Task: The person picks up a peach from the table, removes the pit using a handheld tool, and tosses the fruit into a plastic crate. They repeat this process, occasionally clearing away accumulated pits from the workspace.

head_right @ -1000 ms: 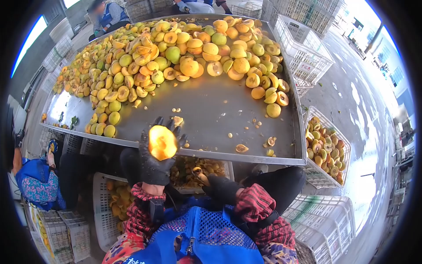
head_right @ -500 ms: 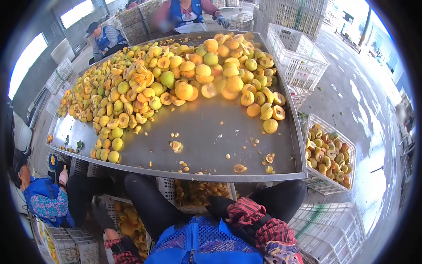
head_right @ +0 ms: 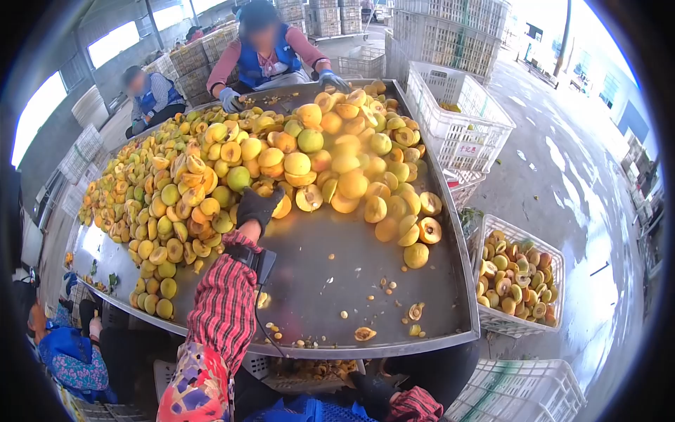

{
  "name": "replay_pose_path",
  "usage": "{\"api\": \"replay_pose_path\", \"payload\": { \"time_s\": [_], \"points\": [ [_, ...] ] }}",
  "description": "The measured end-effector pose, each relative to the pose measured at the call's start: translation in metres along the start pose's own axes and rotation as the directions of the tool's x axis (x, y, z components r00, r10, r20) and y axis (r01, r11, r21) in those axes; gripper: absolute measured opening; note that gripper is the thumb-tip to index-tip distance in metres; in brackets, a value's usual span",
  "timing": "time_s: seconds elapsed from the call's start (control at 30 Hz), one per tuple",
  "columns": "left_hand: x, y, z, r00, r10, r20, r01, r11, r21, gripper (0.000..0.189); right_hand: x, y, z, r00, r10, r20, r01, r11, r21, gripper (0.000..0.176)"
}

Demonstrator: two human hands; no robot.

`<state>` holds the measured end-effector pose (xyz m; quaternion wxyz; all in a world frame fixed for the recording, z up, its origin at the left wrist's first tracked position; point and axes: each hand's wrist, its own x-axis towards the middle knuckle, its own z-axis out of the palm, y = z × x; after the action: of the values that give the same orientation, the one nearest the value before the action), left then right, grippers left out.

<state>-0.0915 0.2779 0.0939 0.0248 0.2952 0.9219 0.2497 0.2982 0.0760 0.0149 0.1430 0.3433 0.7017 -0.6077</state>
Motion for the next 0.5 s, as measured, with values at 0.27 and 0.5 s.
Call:
{"api": "replay_pose_path", "payload": {
  "time_s": [0.27, 0.5],
  "points": [
    [0.010, -0.077, 0.028, 0.912, 0.390, 0.123, -0.155, 0.609, -0.778, 0.065, -0.026, -0.006, -0.024, 0.999, 0.036, 0.009, -0.036, 0.999, -0.023, 0.035],
    [-0.137, -0.114, -0.071, 0.768, 0.535, 0.352, 0.425, -0.014, -0.905, 0.073, -0.048, -0.047, -0.038, 0.946, -0.258, -0.197, 0.318, 0.859, 0.402, 0.032]
  ]
}}
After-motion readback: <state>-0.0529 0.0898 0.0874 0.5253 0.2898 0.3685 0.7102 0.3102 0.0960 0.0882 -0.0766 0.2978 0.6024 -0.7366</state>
